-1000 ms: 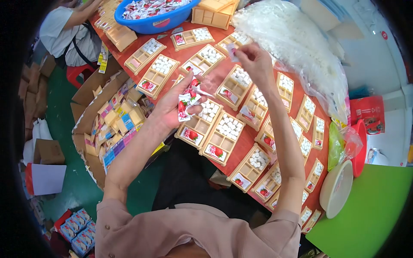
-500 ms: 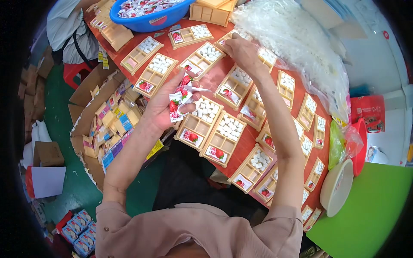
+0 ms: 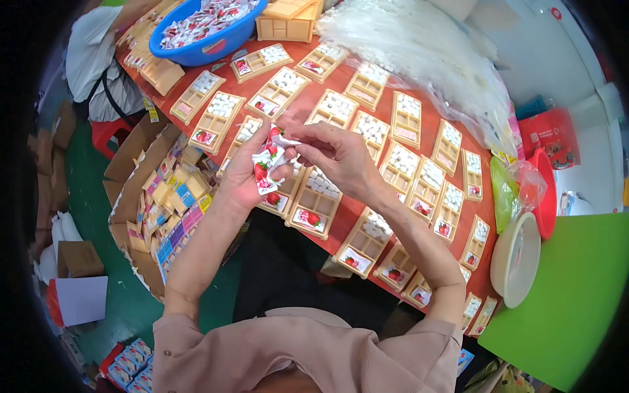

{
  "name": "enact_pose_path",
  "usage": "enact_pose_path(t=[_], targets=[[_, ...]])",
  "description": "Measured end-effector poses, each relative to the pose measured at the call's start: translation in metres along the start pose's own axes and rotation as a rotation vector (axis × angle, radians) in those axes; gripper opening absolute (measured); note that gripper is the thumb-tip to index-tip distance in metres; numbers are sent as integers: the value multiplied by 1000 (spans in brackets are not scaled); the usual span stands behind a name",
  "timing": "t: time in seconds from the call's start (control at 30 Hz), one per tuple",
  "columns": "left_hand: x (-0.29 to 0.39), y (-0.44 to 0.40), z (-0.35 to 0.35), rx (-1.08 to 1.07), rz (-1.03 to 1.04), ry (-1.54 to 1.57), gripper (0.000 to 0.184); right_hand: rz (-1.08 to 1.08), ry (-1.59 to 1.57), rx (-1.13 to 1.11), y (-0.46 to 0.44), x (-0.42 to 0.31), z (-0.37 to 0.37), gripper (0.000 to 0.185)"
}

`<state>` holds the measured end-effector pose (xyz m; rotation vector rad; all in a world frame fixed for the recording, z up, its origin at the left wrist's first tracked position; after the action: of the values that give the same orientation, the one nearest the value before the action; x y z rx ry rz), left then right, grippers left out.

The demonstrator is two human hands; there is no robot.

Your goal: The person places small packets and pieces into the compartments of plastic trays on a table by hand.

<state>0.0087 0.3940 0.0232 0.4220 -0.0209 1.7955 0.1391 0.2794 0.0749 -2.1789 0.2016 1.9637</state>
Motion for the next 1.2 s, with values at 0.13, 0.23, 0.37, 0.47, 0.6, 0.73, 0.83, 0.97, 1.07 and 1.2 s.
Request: enact_pose_path(t=[0.13, 0.23, 0.37, 0.47, 0.6, 0.73, 0.83, 0.97, 1.07, 1.2], targets=[[-19, -6, 7, -30, -27, -30, 32, 13, 9, 72, 16, 5, -11, 18], [-29, -9, 11, 73, -62, -24, 25, 67, -19, 150, 24, 6, -29, 14], [-33, -13, 17, 123, -45, -67, 26, 12, -1, 277, 14, 7, -81, 15], [-35, -14, 18, 81, -56, -54, 27, 9, 3, 358, 2, 22, -113, 16], [-36, -16, 12, 99, -59, -98, 28, -3, 120, 415, -14, 39, -137, 14], [-36, -12, 21, 123, -85, -154, 25, -173, 462, 466, -35, 55, -150, 11], [-38, -13, 21, 68, -130, -114, 29, -309, 839, 420, -49, 58, -147, 11], [-37, -19, 15, 9, -138, -73, 32, -420, 1210, 173, -61, 75, -142, 13], [-37, -16, 16, -11, -113, -85, 31, -386, 1182, 205, -53, 60, -137, 15], [-44, -13, 19, 4, -113, -132, 31, -100, 609, 183, -15, 5, -88, 17]])
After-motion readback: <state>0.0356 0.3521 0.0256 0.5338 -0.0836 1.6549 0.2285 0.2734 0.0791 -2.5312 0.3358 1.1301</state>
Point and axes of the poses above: each hand's wrist, its own y-axis away from the middle knuckle, its own z-axis out of the palm, x = y × z, the point moved 2 cm from there along -y, towards the middle knuckle, and after that the axes turned 3 degrees about -y, right-handed, at the moved point
